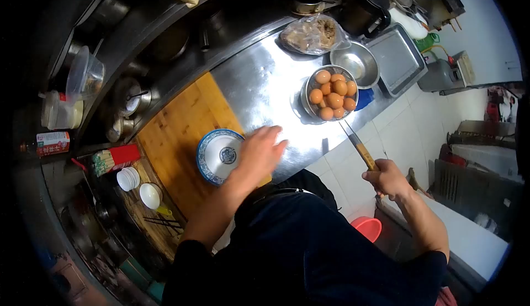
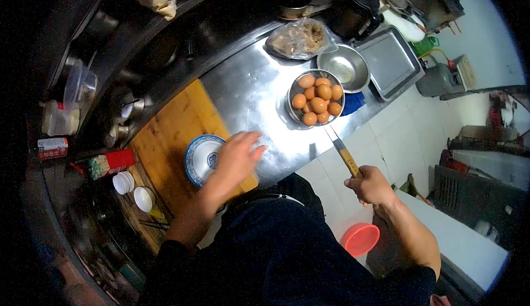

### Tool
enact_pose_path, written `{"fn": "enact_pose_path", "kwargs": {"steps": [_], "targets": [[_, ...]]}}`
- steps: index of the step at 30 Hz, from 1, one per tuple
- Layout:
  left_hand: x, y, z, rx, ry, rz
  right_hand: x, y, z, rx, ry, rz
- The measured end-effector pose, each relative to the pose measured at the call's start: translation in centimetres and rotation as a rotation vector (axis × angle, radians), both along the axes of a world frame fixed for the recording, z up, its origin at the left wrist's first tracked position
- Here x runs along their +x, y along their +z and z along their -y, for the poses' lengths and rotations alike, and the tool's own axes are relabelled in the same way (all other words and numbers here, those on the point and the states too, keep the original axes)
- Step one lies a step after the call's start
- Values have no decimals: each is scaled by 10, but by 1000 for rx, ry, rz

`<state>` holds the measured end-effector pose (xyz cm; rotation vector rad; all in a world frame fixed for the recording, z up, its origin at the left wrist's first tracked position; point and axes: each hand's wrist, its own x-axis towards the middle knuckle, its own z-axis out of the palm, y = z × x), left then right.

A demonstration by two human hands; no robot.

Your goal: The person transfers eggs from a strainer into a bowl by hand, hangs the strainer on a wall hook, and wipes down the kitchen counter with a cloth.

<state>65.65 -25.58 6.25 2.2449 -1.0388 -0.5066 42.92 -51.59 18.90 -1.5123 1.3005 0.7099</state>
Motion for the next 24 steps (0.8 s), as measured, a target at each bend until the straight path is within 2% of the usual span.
{"fn": "enact_pose_path", "kwargs": {"steps": [4, 7, 12, 17, 19, 20, 22, 23, 24], "targets": [[-26, -1, 92, -45, -178, 74, -13, -11, 4, 15, 23, -11], [-30, -9, 129, 6, -156, 133, -20, -20, 2, 22, -11, 61], [-27, -33, 148, 75, -141, 280, -18, -17, -1, 42, -33, 132], [-17, -27, 150, 123, -182, 300, -18, -19, 4, 53, -21, 128], [-10, -16, 148, 133, -173, 115, -16, -19, 6, 56, -15, 130], [-6, -9, 144, 132, -174, 119, -14, -15, 7, 60, -9, 119], [3, 2, 132, -59, -120, -408, -11, -9, 9, 64, -6, 120], [5, 1, 125, -54, -119, -398, -10, -7, 10, 58, -2, 115], [7, -4, 115, -221, -88, -764, -9, -6, 11, 56, 6, 111]]}}
